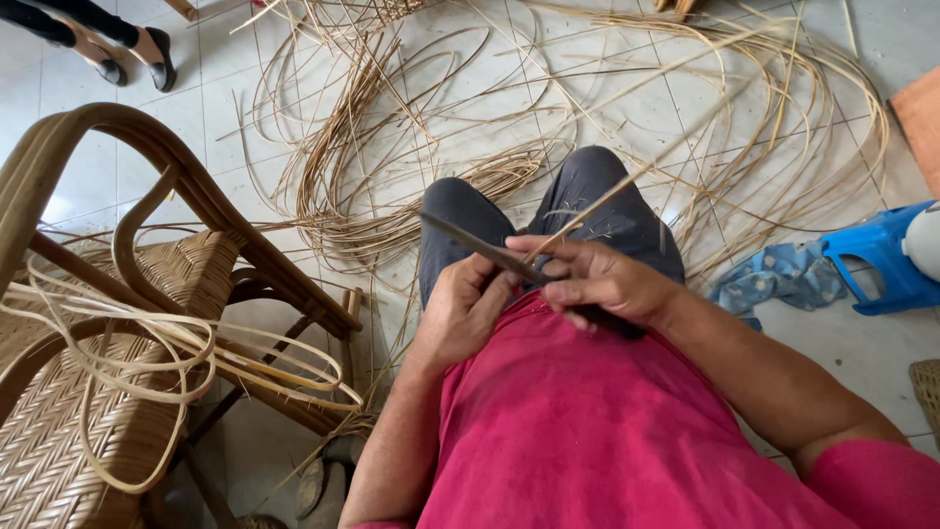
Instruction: The person strips or scrapes a long, thin wooden strip using a knife while holding it against their lap.
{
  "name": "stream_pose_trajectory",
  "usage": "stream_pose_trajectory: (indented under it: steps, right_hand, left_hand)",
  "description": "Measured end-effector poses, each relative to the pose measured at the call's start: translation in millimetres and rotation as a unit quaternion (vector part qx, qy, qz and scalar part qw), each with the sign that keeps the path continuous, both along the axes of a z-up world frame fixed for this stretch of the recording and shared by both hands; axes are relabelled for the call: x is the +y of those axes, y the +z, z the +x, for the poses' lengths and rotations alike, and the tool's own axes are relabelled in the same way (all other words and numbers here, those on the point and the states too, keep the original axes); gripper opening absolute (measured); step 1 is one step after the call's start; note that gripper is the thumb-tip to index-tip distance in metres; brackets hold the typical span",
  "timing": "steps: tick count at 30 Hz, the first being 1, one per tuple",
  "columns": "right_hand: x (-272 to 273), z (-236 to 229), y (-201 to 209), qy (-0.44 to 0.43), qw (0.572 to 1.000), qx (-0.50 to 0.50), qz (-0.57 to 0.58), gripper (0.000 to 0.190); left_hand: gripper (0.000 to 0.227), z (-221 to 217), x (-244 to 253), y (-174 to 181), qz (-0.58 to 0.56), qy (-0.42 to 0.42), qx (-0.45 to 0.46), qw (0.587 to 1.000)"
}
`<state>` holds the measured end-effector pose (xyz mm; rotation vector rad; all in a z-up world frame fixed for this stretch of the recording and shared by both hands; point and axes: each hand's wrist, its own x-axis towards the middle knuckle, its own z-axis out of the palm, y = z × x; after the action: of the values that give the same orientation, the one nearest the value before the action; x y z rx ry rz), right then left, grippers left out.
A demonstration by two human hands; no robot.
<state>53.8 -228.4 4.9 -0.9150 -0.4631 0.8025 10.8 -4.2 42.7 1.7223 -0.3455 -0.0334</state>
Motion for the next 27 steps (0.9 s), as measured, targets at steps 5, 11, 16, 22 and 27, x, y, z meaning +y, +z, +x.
stream_pose_trajectory:
  steps: [5, 11, 16, 22, 27]
  right_hand:
    - [-26, 52, 6, -0.149, 0.987, -0.047, 0.041, 0.055]
    - [-12, 49, -4, -0.278, 0.955, -0.099, -0.023, 0.036]
    - [-4, 45, 1, -0.31, 0.944, -0.106, -0.028, 0.021]
    - [-3, 38, 3, -0.309, 0.939, -0.141, -0.057, 0.024]
    - [-7, 32, -8, -0.279, 0.953, -0.109, -0.045, 0.027]
  left_hand:
    - [0.021, -10, 10, -13, -0.046, -0.015, 0.083, 0.995]
    - [0.02, -15, 0, -3, -0.057, -0.07, 0.133, 0.987]
    - [0.026, 7, -10, 21, 0.158, -0.061, -0.011, 0.985]
    - [0.023, 41, -30, 6, 0.223, 0.004, -0.164, 0.961]
    - [0.022, 67, -29, -1, 0.233, -0.001, -0.277, 0.932]
